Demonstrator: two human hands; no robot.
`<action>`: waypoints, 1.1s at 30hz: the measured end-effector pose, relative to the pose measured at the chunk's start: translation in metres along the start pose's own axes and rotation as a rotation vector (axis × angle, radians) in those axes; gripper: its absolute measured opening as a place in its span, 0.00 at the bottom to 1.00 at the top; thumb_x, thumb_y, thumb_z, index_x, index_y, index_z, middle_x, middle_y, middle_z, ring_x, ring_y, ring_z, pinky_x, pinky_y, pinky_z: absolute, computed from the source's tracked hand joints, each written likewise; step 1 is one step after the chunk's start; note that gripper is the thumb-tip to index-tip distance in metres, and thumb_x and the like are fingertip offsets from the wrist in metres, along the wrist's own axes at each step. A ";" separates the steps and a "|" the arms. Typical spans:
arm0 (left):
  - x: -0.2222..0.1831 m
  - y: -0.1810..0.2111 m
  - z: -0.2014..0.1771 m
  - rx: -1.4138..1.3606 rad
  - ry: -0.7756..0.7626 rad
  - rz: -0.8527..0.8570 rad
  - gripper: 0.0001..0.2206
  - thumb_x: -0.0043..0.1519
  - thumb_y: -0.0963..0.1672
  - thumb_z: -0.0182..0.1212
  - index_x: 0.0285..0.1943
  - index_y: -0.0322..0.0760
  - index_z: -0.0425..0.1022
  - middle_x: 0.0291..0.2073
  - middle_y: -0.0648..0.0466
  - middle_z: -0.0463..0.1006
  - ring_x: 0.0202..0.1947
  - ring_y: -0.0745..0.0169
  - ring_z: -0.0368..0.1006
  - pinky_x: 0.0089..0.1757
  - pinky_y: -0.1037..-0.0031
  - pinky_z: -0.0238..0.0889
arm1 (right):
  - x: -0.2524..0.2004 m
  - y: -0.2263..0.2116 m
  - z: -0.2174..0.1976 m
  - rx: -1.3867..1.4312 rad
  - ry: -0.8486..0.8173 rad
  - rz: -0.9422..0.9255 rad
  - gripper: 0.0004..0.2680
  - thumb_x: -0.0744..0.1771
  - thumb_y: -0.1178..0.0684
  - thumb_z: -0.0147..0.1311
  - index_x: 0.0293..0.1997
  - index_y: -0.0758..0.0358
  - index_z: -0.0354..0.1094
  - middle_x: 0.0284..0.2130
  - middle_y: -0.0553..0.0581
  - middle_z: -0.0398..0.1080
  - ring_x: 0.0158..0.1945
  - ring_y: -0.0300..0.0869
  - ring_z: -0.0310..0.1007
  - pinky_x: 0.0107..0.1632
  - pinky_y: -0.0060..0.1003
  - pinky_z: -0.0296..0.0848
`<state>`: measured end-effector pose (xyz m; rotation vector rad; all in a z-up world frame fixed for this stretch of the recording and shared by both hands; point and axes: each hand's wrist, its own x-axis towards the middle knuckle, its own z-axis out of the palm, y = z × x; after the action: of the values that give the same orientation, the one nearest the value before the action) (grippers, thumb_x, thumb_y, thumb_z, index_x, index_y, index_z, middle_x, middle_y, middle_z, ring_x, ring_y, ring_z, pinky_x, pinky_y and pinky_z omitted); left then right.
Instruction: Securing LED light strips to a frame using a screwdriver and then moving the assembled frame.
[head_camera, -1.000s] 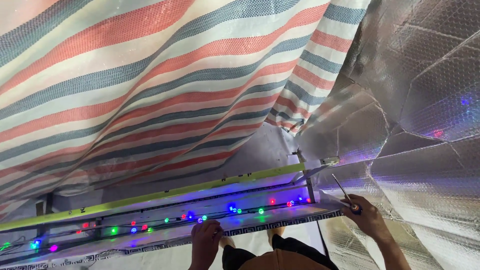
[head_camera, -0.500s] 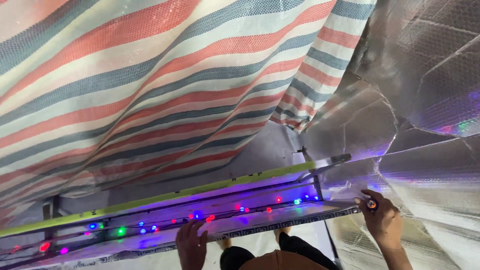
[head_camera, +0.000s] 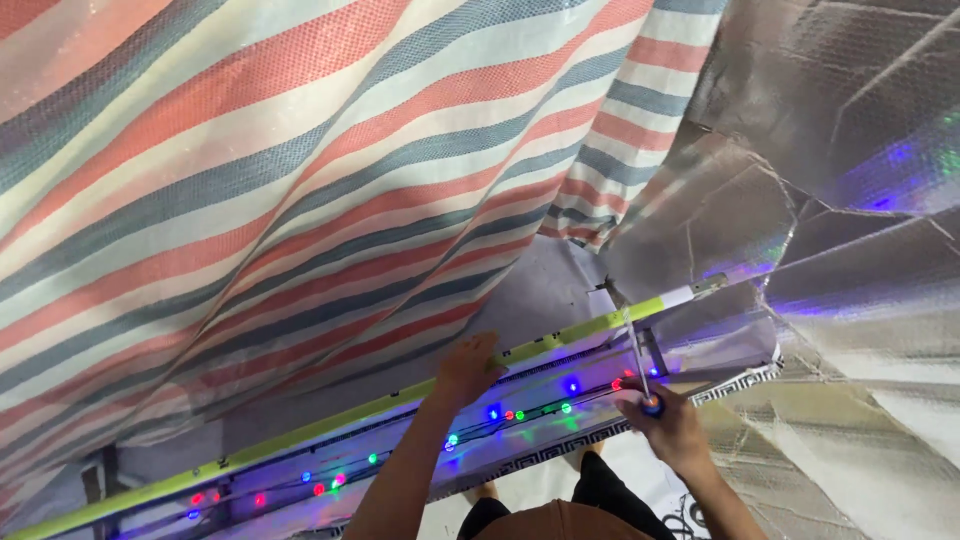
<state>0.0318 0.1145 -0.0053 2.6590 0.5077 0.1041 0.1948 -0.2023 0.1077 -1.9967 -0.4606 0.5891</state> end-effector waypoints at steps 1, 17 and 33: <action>0.009 0.000 0.005 -0.018 -0.059 0.013 0.30 0.58 0.50 0.68 0.70 0.43 0.64 0.65 0.51 0.73 0.56 0.40 0.73 0.51 0.54 0.67 | 0.005 0.009 0.007 0.260 -0.074 0.031 0.12 0.61 0.63 0.65 0.48 0.72 0.77 0.23 0.61 0.78 0.21 0.43 0.74 0.27 0.34 0.74; 0.002 0.004 0.030 0.174 -0.125 -0.042 0.17 0.59 0.50 0.68 0.50 0.45 0.69 0.36 0.49 0.78 0.38 0.44 0.79 0.39 0.54 0.75 | 0.129 -0.028 0.094 -0.832 -0.266 -0.428 0.23 0.58 0.51 0.70 0.59 0.43 0.74 0.64 0.59 0.66 0.69 0.66 0.59 0.70 0.65 0.56; -0.008 0.011 0.029 0.165 0.106 0.010 0.16 0.54 0.49 0.73 0.45 0.47 0.70 0.33 0.53 0.78 0.36 0.51 0.81 0.39 0.63 0.74 | 0.133 0.003 0.115 -1.094 -0.416 -0.418 0.12 0.64 0.37 0.61 0.50 0.39 0.71 0.44 0.44 0.76 0.53 0.40 0.74 0.64 0.52 0.63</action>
<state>0.0327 0.0911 -0.0273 2.8287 0.5585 0.2157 0.2366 -0.0508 0.0286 -2.6356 -1.6899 0.5233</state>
